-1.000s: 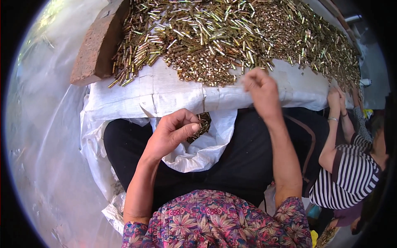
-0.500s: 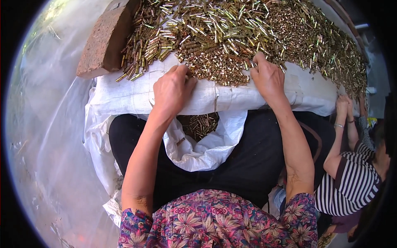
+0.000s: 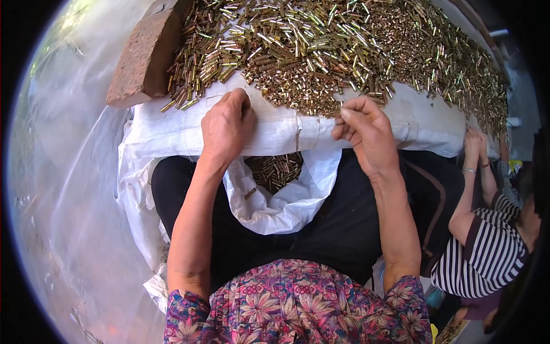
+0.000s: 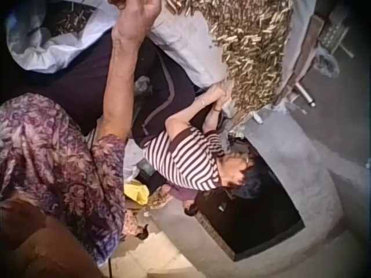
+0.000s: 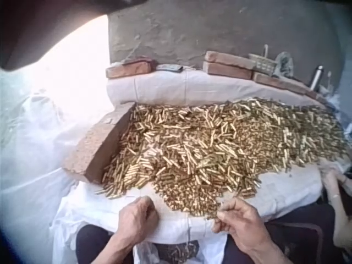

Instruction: The person assembles metal fastener components by picking up pieces from the table, fitting them together by hand, and dropping the assembled parts into a bag.

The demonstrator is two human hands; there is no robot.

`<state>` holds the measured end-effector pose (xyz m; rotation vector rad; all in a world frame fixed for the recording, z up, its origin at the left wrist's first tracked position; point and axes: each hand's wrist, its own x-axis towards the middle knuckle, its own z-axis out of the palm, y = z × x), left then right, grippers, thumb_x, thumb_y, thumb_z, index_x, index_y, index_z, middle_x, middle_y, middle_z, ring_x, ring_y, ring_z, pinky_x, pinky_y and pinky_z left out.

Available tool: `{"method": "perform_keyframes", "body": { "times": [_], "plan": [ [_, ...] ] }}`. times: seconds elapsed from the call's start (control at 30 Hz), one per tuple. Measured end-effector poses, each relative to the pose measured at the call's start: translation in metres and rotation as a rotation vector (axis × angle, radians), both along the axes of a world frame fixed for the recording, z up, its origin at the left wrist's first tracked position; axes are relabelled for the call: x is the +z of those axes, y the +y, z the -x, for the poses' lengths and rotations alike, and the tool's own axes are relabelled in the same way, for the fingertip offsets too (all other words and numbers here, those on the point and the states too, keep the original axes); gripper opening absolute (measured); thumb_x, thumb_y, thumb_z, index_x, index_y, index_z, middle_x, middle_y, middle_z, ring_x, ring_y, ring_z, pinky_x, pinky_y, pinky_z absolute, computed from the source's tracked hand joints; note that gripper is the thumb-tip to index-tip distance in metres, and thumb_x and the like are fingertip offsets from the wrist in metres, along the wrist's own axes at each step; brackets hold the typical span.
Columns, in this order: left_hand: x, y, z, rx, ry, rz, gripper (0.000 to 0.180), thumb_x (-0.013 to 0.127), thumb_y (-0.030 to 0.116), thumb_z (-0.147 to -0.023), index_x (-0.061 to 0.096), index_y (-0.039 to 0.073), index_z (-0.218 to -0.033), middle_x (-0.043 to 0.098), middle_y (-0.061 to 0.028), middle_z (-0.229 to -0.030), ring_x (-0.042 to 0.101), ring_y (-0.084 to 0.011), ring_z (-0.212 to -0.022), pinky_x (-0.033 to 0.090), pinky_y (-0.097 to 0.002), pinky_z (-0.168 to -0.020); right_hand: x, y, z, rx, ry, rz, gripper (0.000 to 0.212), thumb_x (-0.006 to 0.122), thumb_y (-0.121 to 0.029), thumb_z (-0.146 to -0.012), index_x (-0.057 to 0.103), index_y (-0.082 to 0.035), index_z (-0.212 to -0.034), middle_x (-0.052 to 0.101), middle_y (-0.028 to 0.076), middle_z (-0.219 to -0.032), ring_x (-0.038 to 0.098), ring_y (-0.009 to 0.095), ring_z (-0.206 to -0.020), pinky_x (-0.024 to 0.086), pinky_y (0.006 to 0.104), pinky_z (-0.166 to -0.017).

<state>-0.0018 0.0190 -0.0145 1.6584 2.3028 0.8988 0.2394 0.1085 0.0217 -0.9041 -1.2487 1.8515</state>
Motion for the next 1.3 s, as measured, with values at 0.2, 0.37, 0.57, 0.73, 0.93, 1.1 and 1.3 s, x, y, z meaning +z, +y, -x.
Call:
{"method": "perform_keyframes", "body": {
  "times": [0.2,0.37,0.57,0.73,0.93,1.1,1.3],
  "plan": [
    [0.005,0.003,0.007,-0.056,0.058,0.014,0.014,0.062,0.015,-0.078,0.055,0.005,-0.084,0.063,-0.015,-0.083,0.063,-0.0376,-0.074,0.048,-0.0475,-0.064,-0.003,-0.028,0.007,0.036,0.097,0.03,0.006,0.058,-0.01,-0.094,0.056,-0.005,-0.096,0.062,0.004,-0.081,0.062,0.012,-0.069,0.052,0.0265,-0.065],
    [0.002,0.006,0.01,-0.06,0.082,0.015,0.015,0.062,0.015,-0.078,0.054,0.004,-0.083,0.063,-0.0164,-0.083,0.063,-0.0385,-0.076,0.048,-0.0491,-0.065,-0.005,-0.039,0.009,0.049,0.077,0.051,0.006,0.059,-0.01,-0.094,0.056,-0.005,-0.096,0.061,0.004,-0.081,0.062,0.013,-0.068,0.052,0.0262,-0.065],
    [0.0,0.007,0.013,-0.047,0.08,-0.011,0.013,0.062,0.014,-0.078,0.056,0.005,-0.084,0.062,-0.0159,-0.085,0.064,-0.038,-0.077,0.049,-0.049,-0.066,-0.011,-0.047,0.014,0.03,0.084,0.086,0.006,0.059,-0.009,-0.094,0.056,-0.004,-0.097,0.062,0.005,-0.083,0.062,0.013,-0.069,0.052,0.0262,-0.066],
    [0.003,0.007,0.016,-0.078,0.083,-0.01,0.012,0.06,0.013,-0.078,0.057,0.006,-0.086,0.064,-0.0153,-0.085,0.064,-0.0376,-0.078,0.049,-0.0481,-0.067,-0.011,-0.051,0.021,0.038,0.058,0.074,0.005,0.057,-0.008,-0.094,0.056,-0.004,-0.097,0.062,0.006,-0.083,0.062,0.013,-0.069,0.052,0.0266,-0.066],
    [0.011,-0.006,0.034,-0.073,-0.083,0.013,0.015,0.061,0.014,-0.078,0.058,0.004,-0.088,0.066,-0.0155,-0.089,0.064,-0.0356,-0.08,0.049,-0.0446,-0.069,-0.004,-0.055,0.02,0.047,0.041,0.094,0.006,0.057,-0.008,-0.094,0.055,-0.004,-0.097,0.062,0.005,-0.083,0.062,0.013,-0.068,0.052,0.0266,-0.065],
    [0.007,-0.005,0.039,-0.026,-0.066,0.049,0.02,0.063,0.016,-0.079,0.059,0.003,-0.093,0.066,-0.0156,-0.088,0.064,-0.0339,-0.082,0.049,-0.0442,-0.071,-0.01,-0.055,0.021,0.043,0.059,0.121,0.006,0.057,-0.009,-0.094,0.055,-0.004,-0.097,0.062,0.005,-0.083,0.062,0.013,-0.068,0.052,0.0265,-0.065],
    [0.0,0.025,0.035,-0.077,0.048,-0.022,0.026,0.069,0.024,-0.08,0.06,0.004,-0.094,0.065,-0.0152,-0.087,0.064,-0.0363,-0.083,0.049,-0.0459,-0.07,-0.018,-0.058,0.022,0.06,0.084,0.132,0.006,0.058,-0.009,-0.094,0.056,-0.004,-0.097,0.062,0.005,-0.083,0.062,0.012,-0.068,0.052,0.026,-0.065]
  ]
}}
